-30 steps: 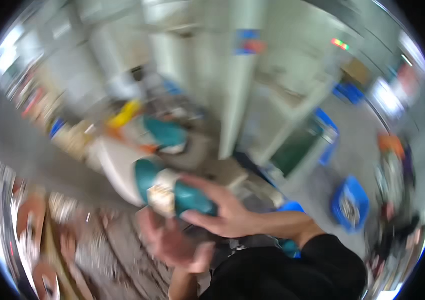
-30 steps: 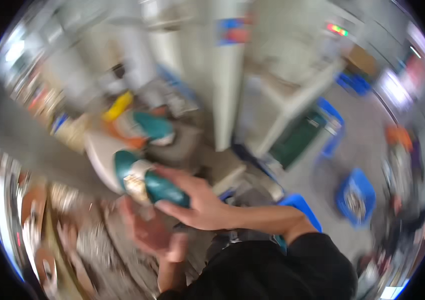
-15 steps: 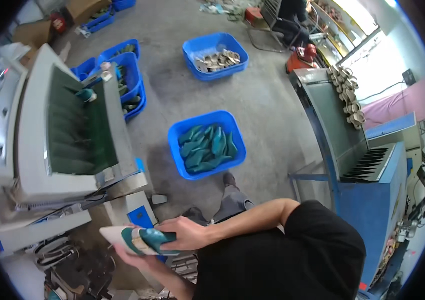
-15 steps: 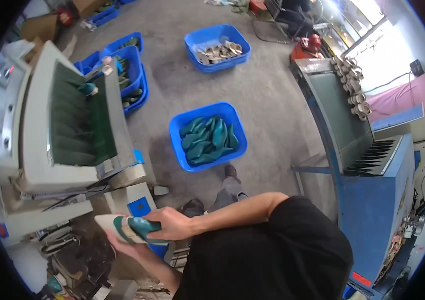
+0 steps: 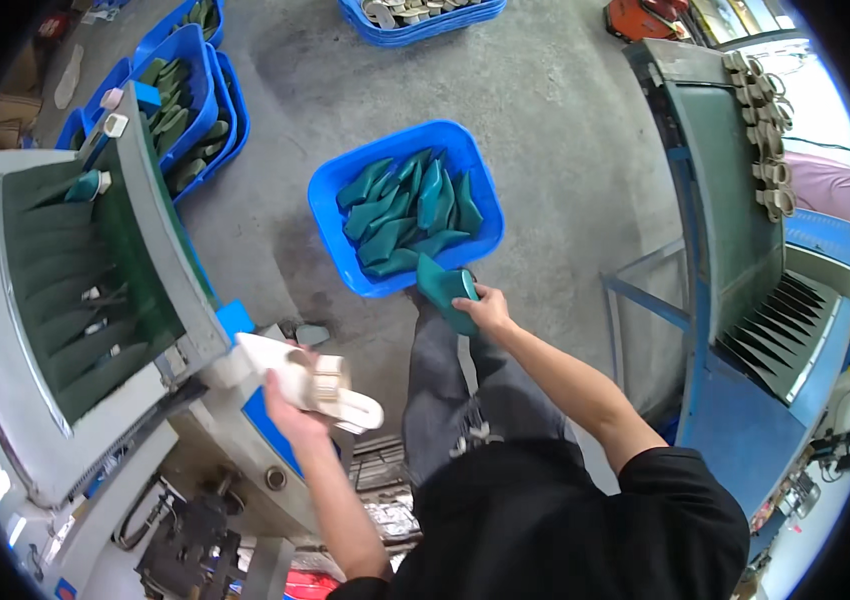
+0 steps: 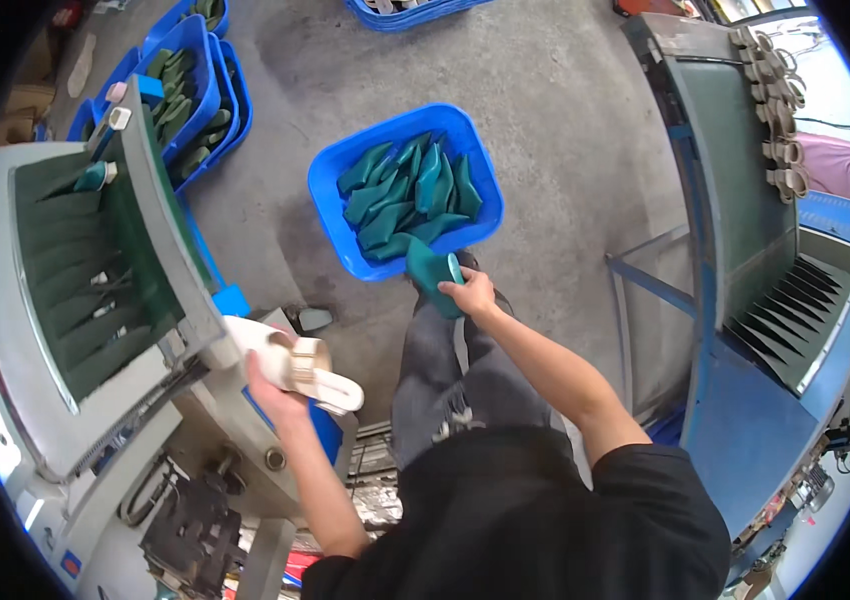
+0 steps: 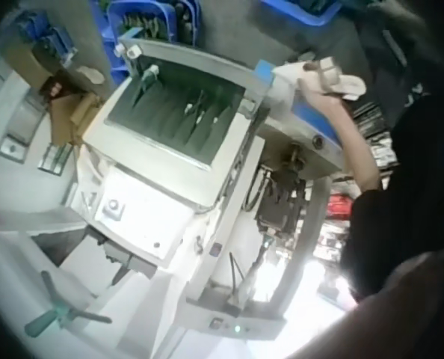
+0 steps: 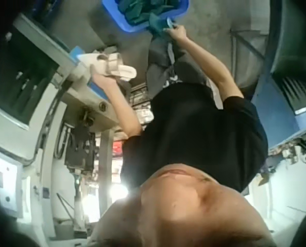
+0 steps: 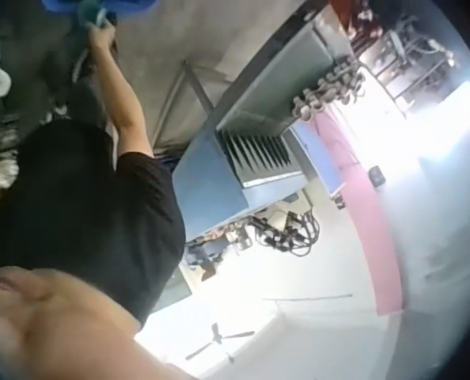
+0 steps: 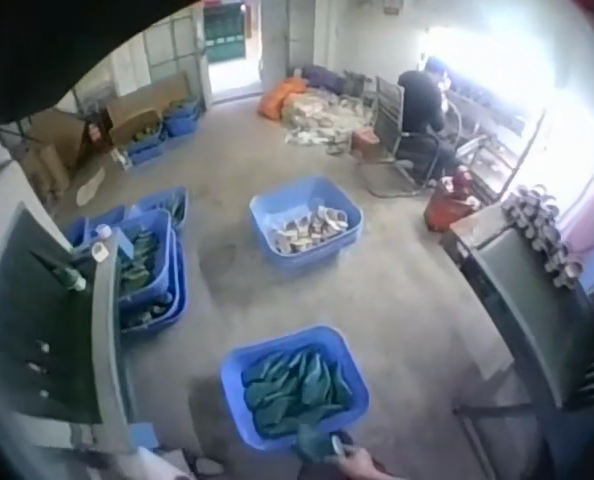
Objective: The person presses shoes on lasts using a machine, removes the lasts from the shoes by hand, deposits the lasts into a bin, and stacks the shoes onto a conveyor belt.
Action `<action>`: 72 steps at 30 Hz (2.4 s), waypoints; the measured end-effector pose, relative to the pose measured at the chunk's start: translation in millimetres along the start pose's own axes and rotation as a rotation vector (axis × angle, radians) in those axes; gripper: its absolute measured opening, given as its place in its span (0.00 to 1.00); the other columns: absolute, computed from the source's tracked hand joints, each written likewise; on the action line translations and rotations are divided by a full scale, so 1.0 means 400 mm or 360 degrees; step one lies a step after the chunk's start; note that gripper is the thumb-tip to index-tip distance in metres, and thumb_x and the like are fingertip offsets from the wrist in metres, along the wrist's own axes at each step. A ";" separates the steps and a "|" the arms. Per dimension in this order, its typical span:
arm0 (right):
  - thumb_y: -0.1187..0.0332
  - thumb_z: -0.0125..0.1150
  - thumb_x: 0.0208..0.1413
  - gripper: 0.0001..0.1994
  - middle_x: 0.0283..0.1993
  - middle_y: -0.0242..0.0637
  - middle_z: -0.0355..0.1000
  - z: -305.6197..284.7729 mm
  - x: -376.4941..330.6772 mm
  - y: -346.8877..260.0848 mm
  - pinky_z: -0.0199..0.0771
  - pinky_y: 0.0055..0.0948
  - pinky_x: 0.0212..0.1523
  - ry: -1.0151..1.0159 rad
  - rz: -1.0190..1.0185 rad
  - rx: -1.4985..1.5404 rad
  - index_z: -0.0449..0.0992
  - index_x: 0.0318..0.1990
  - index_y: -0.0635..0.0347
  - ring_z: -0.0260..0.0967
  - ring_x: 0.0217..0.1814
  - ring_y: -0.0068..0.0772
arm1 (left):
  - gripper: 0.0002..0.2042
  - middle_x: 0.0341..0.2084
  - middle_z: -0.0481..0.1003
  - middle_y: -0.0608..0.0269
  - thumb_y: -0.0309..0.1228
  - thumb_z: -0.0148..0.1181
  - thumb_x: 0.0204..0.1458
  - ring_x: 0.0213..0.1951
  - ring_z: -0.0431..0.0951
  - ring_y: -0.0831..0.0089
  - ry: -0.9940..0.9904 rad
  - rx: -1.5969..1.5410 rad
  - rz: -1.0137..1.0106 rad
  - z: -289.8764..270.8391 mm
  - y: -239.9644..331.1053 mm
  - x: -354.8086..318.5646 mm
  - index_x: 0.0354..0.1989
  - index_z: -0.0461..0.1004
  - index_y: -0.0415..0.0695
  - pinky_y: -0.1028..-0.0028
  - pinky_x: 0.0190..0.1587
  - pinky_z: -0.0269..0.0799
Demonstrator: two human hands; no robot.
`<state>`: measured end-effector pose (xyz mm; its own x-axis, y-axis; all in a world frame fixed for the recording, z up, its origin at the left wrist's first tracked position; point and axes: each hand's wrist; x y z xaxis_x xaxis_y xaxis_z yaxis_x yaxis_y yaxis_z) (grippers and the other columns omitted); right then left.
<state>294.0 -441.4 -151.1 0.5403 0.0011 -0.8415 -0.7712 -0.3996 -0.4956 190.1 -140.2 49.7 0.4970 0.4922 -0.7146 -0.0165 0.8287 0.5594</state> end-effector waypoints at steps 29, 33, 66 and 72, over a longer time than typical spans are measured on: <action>0.64 0.57 0.62 0.14 0.40 0.30 0.73 -1.610 -0.157 -0.341 0.72 0.27 0.37 0.1269 -0.1212 0.1394 0.73 0.49 0.63 0.68 0.37 0.21 | 0.29 0.59 0.65 0.42 0.36 0.49 0.62 0.58 0.69 0.54 -0.1187 0.1191 -0.0387 1.053 -0.757 -0.051 0.70 0.51 0.39 0.58 0.62 0.64; 0.70 0.53 0.63 0.09 0.40 0.34 0.74 -2.206 0.076 -0.458 0.69 0.26 0.44 0.1461 -0.1435 0.1783 0.74 0.46 0.65 0.69 0.41 0.23 | 0.28 0.49 0.72 0.49 0.30 0.57 0.57 0.46 0.76 0.60 -0.0612 0.1618 -0.0399 1.014 -0.849 0.032 0.66 0.57 0.41 0.64 0.48 0.75; 0.70 0.61 0.56 0.16 0.36 0.27 0.72 -0.186 -0.072 -0.594 0.64 0.22 0.34 -0.0618 -0.1127 0.0088 0.75 0.51 0.63 0.65 0.33 0.19 | 0.19 0.40 0.80 0.59 0.23 0.63 0.51 0.39 0.78 0.75 0.0652 0.0481 0.0611 -0.097 -0.400 -0.451 0.53 0.74 0.35 0.77 0.40 0.73; 0.69 0.59 0.57 0.16 0.36 0.31 0.73 0.479 -0.182 -0.946 0.66 0.23 0.34 -0.1123 -0.1123 0.0032 0.75 0.52 0.67 0.65 0.32 0.21 | 0.16 0.44 0.78 0.56 0.21 0.61 0.54 0.45 0.78 0.71 0.0901 0.0134 0.1292 -0.324 0.014 -0.507 0.52 0.74 0.36 0.74 0.49 0.74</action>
<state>481.9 -114.6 56.3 0.5581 0.7793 -0.2849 -0.3597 -0.0822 -0.9294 -23.3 -201.1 143.3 -0.1254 0.9748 -0.1845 -0.0960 0.1732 0.9802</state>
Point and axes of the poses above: each hand's wrist, its own x-axis towards the middle knuckle, its own z-axis out of the palm, y = z × x
